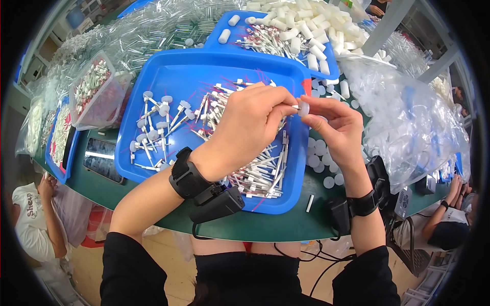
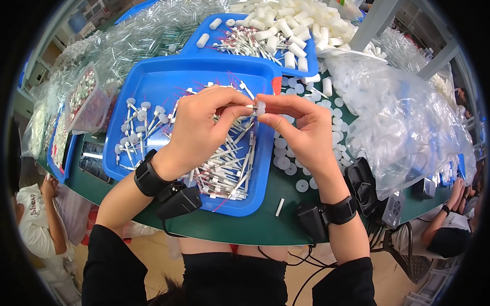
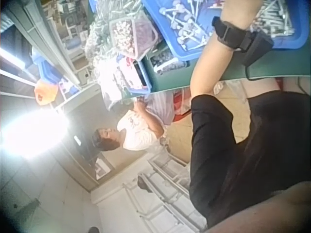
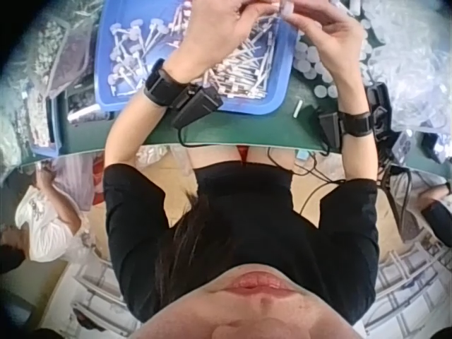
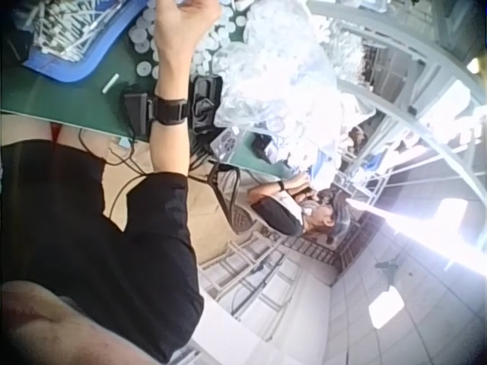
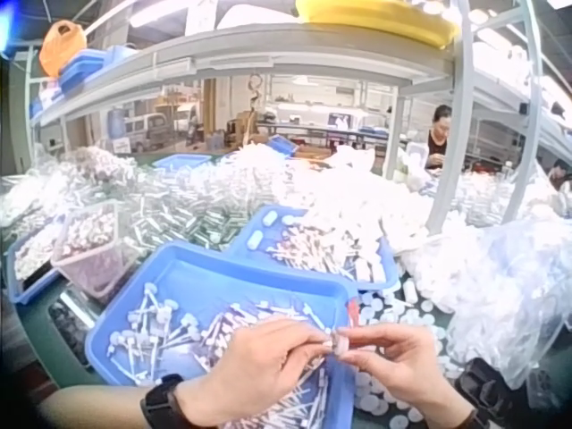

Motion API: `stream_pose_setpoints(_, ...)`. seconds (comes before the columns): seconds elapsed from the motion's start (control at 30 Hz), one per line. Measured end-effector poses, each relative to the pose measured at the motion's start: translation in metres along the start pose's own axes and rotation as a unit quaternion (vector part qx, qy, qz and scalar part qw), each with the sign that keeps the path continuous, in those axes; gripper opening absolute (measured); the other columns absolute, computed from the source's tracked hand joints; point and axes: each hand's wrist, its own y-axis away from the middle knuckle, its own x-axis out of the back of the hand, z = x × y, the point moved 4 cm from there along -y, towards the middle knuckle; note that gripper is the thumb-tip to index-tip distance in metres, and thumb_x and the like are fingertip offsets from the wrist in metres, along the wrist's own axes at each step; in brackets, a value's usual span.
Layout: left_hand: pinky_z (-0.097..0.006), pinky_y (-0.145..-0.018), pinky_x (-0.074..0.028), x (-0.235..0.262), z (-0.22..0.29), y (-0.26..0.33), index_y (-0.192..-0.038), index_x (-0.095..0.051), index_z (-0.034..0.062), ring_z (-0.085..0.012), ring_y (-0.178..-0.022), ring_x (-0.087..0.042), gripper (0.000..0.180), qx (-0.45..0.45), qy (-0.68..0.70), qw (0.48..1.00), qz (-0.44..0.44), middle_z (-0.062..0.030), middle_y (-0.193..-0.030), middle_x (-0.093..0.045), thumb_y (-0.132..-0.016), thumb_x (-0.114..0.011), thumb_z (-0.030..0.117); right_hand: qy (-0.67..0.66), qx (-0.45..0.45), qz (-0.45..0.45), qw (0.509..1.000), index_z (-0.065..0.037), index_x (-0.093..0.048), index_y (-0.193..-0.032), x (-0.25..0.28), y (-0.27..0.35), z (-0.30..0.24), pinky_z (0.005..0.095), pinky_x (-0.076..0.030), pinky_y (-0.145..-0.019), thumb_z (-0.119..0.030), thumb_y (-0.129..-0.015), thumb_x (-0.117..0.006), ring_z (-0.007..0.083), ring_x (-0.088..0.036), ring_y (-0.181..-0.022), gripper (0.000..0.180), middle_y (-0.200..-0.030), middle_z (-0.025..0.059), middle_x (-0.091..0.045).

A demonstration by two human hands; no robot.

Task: The person is manually assembling small plastic medical components, specifically joining a thin tube/connector into a white plastic cap or valve part on a factory assembly line.

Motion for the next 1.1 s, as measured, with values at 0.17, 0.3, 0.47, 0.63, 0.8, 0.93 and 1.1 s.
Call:
stream_pose_setpoints(0.17,-0.026,-0.058,-0.050,0.000,0.000,0.005,-0.087,-0.067,0.0003,-0.0193,-0.066,-0.066,0.007,0.056,0.055,0.997,0.024,-0.0098,-0.078,-0.068,-0.081,-0.064,-0.001,-0.002,0.009,-0.010,1.000,0.003,-0.067,-0.107,-0.004,0.001,-0.001,0.0274,-0.052,-0.083,0.001,-0.081,-0.069,0.0146,-0.066,-0.090,0.026,-0.099,0.0098,-0.070)
stream_pose_setpoints(0.3,-0.027,-0.057,-0.050,0.001,0.003,0.005,-0.087,-0.068,0.0006,-0.0199,-0.066,-0.066,0.008,0.036,0.028,0.999,0.029,-0.0096,-0.077,-0.068,-0.079,-0.064,-0.002,0.013,0.024,-0.003,1.000,0.003,-0.068,-0.105,-0.005,0.002,-0.001,0.0270,-0.053,-0.081,0.001,-0.080,-0.070,0.0127,-0.066,-0.087,0.025,-0.097,0.0093,-0.070)
stream_pose_setpoints(0.47,-0.031,-0.058,-0.049,0.002,0.008,0.007,-0.084,-0.068,0.0023,-0.0234,-0.066,-0.063,0.011,-0.014,-0.010,0.998,0.058,-0.0092,-0.076,-0.067,-0.076,-0.064,-0.005,-0.002,0.023,0.006,1.000,0.003,-0.068,-0.104,-0.007,0.002,-0.001,0.0261,-0.054,-0.079,0.001,-0.080,-0.071,0.0119,-0.065,-0.086,0.024,-0.097,0.0092,-0.070)
stream_pose_setpoints(0.63,-0.033,-0.057,-0.047,0.005,0.014,0.007,-0.086,-0.067,0.0033,-0.0245,-0.065,-0.061,0.016,-0.069,-0.048,0.994,0.067,-0.0086,-0.075,-0.065,-0.074,-0.064,-0.007,-0.027,0.004,0.015,1.000,0.003,-0.068,-0.105,-0.009,0.004,-0.001,0.0260,-0.054,-0.079,0.002,-0.080,-0.070,0.0128,-0.065,-0.087,0.024,-0.097,0.0100,-0.070)
stream_pose_setpoints(0.8,-0.033,-0.056,-0.046,0.004,0.015,0.006,-0.087,-0.066,0.0041,-0.0241,-0.064,-0.058,0.018,-0.107,-0.075,0.989,0.068,-0.0081,-0.075,-0.065,-0.073,-0.066,-0.008,-0.086,-0.037,0.019,0.995,0.003,-0.066,-0.109,-0.009,0.005,0.001,0.0267,-0.054,-0.080,0.001,-0.081,-0.070,0.0145,-0.066,-0.089,0.028,-0.099,0.0114,-0.069)
stream_pose_setpoints(0.93,-0.032,-0.056,-0.046,0.004,0.010,0.004,-0.087,-0.066,0.0046,-0.0236,-0.064,-0.058,0.015,-0.079,-0.027,0.994,0.063,-0.0083,-0.076,-0.065,-0.075,-0.067,-0.005,-0.076,-0.020,0.001,0.997,0.003,-0.065,-0.111,-0.005,0.001,0.002,0.0274,-0.053,-0.082,0.000,-0.082,-0.070,0.0151,-0.066,-0.090,0.030,-0.099,0.0112,-0.069)
stream_pose_setpoints(1.1,-0.033,-0.058,-0.046,0.019,0.009,-0.008,-0.086,-0.066,0.0053,-0.0249,-0.065,-0.060,0.008,-0.042,-0.063,0.997,0.016,-0.0090,-0.077,-0.066,-0.078,-0.067,0.002,-0.059,-0.008,0.015,0.998,0.003,-0.065,-0.109,-0.007,-0.003,-0.004,0.0277,-0.050,-0.085,-0.002,-0.084,-0.068,0.0164,-0.065,-0.094,0.026,-0.100,0.0124,-0.069)
